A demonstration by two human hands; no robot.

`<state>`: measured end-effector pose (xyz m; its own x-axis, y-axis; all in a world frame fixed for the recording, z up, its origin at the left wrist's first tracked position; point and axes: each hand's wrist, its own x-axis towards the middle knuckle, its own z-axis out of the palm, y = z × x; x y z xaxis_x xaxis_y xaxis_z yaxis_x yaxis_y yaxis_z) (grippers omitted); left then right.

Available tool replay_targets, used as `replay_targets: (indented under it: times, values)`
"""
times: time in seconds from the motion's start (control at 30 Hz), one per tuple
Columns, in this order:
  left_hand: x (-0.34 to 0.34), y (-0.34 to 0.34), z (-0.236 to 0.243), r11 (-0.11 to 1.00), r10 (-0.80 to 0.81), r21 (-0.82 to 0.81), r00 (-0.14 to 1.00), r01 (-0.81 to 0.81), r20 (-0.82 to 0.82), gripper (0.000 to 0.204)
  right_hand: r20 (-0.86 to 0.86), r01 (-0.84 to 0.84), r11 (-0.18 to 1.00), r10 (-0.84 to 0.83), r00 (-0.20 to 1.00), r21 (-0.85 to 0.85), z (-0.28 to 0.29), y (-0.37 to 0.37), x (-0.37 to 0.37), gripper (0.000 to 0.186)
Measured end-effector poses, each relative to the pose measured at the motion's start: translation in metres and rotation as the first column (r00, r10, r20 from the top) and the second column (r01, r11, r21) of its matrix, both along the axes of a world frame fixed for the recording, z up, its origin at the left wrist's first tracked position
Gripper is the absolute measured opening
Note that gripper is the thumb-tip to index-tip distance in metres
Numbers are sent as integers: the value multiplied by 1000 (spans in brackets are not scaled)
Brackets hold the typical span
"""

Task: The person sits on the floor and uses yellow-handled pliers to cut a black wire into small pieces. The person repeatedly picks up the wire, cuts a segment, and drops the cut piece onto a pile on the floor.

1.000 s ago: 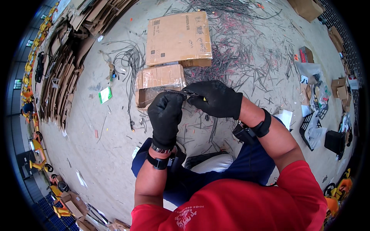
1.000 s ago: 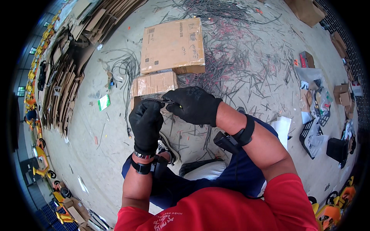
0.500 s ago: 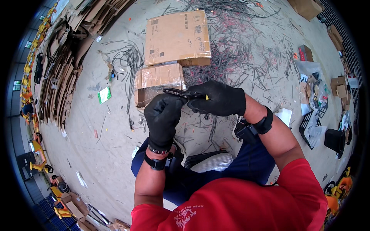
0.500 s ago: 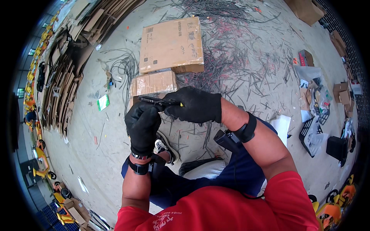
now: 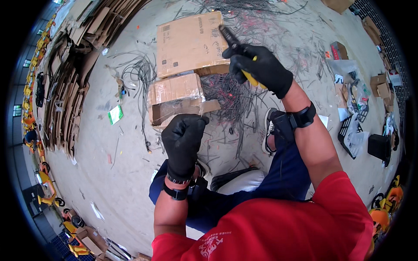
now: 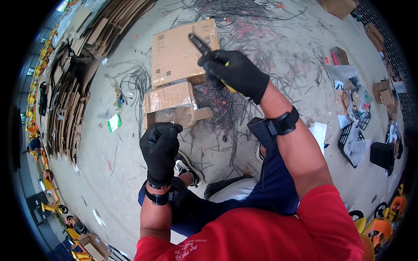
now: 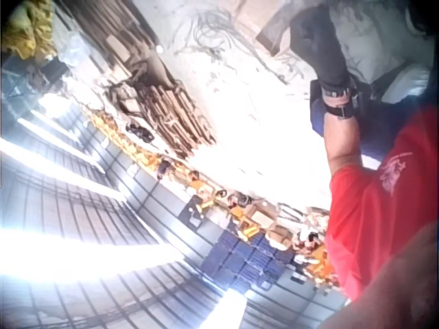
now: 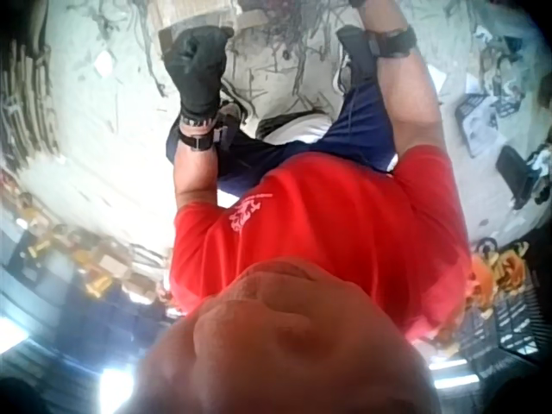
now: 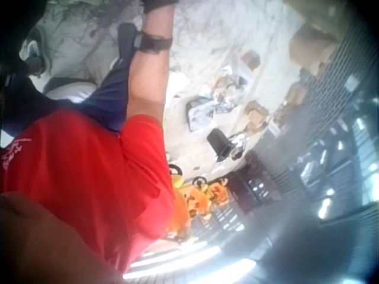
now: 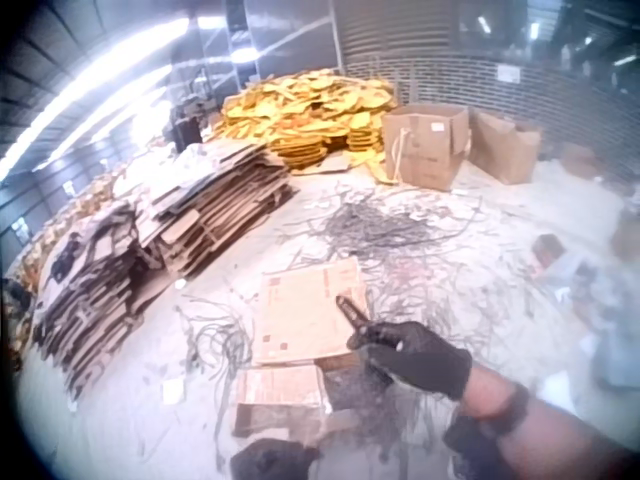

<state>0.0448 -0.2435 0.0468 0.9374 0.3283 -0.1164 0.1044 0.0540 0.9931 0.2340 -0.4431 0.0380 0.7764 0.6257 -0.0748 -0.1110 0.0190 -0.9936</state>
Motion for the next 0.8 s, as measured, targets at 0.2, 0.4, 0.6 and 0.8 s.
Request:
replay_targets:
  times: [0.2, 0.4, 0.6, 0.8]
  values:
    - [7, -5, -6, 996, 2, -84, 1000, -5, -28, 15, -120, -75, 994, 84, 989, 81, 2, 18, -26, 28]
    - [5, -8, -8, 999, -12, -31, 999, 10, -39, 10, -227, -184, 973, 213, 950, 141, 3, 31, -41, 31]
    - [7, -10, -3, 995, -64, -83, 992, 55, -107, 14, -121, -191, 978, 201, 972, 89, 10, 29, -38, 28]
    - [10, -10, -9, 988, -124, -111, 980, 108, -153, 22, -121, -117, 981, 136, 983, 156, 9, 24, -31, 28]
